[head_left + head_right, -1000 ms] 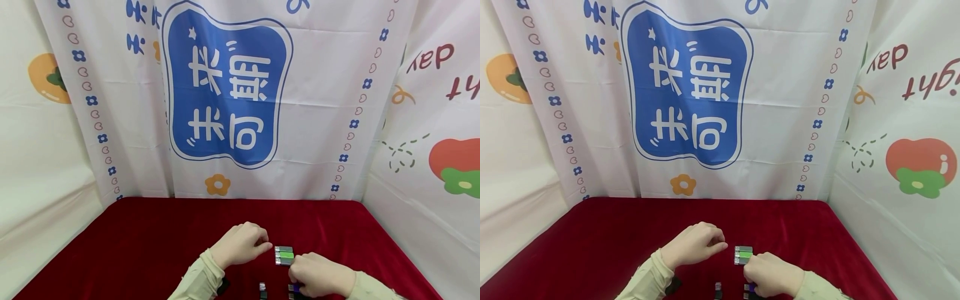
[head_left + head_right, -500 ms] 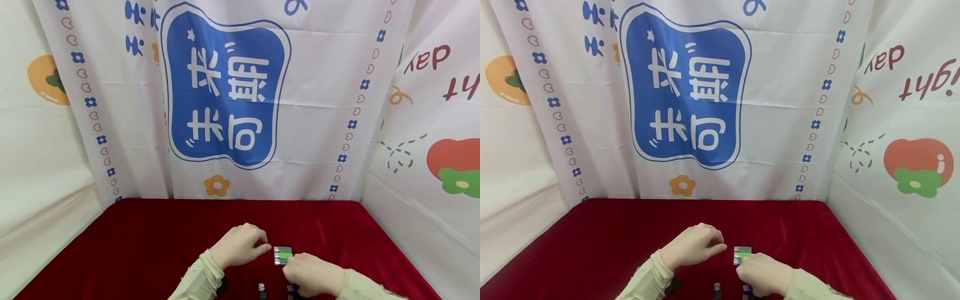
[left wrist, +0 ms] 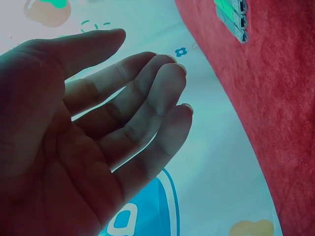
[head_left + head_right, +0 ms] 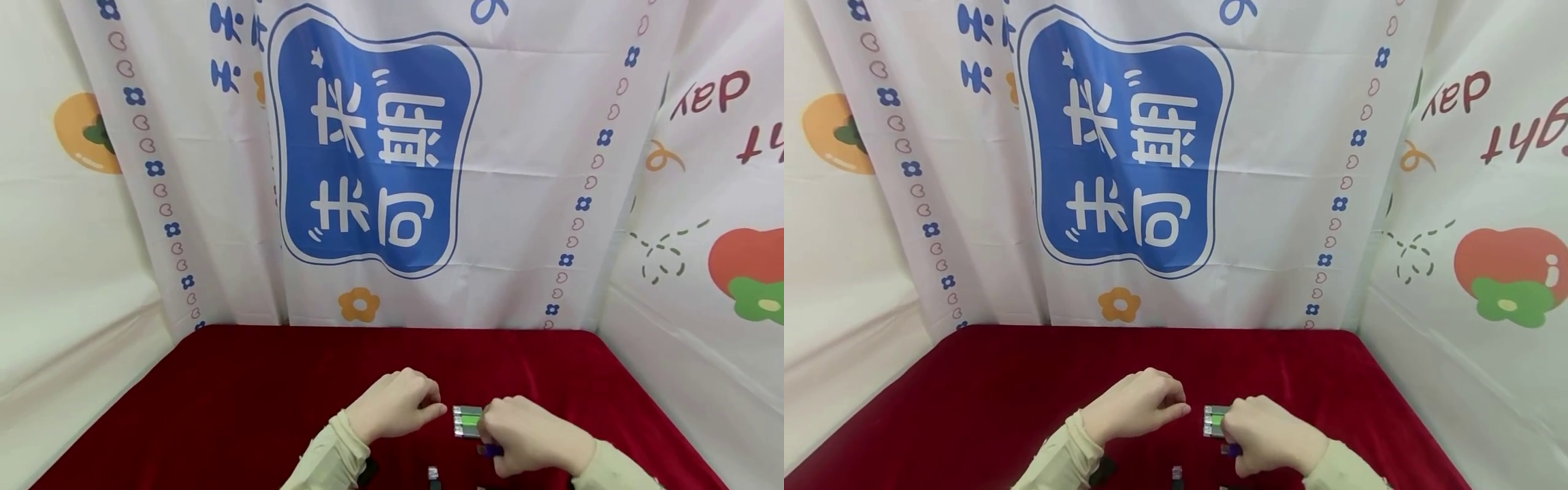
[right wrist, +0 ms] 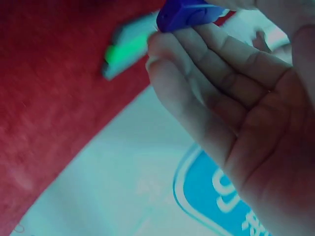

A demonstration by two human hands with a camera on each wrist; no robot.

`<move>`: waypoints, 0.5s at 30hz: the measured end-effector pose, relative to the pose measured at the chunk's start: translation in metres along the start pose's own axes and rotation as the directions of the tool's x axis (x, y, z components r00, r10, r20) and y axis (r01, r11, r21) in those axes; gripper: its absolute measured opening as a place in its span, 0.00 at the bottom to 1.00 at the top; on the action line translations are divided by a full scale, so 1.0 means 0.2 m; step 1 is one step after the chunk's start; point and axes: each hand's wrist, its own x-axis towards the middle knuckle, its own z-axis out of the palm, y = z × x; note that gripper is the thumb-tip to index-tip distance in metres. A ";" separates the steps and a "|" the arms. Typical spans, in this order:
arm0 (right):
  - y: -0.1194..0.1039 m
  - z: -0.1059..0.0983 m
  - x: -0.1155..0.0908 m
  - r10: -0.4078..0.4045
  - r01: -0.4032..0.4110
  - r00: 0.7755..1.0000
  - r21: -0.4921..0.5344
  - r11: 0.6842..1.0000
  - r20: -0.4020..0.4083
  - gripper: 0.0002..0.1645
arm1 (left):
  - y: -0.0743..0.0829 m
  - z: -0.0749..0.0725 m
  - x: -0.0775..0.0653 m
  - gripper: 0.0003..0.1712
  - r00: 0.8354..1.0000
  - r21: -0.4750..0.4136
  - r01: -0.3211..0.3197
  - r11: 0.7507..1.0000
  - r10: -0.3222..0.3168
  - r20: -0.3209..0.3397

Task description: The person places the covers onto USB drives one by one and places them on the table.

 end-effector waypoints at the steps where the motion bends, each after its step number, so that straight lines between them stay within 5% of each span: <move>1: 0.00 -0.03 0.00 0.022 -0.022 1.000 0.027 0.999 -0.004 0.18 | 0.00 0.00 0.00 0.06 1.000 0.009 0.000 1.000 0.000 -0.004; 9: 0.01 -0.22 0.00 0.073 -0.055 0.993 0.178 0.983 -0.095 0.14 | -0.02 -0.02 0.00 0.06 1.000 -0.023 0.029 0.999 -0.029 0.009; 15: -0.01 -0.33 -0.01 0.065 0.001 0.967 0.258 0.966 -0.248 0.18 | -0.01 -0.04 -0.01 0.04 1.000 -0.009 0.012 1.000 -0.012 0.012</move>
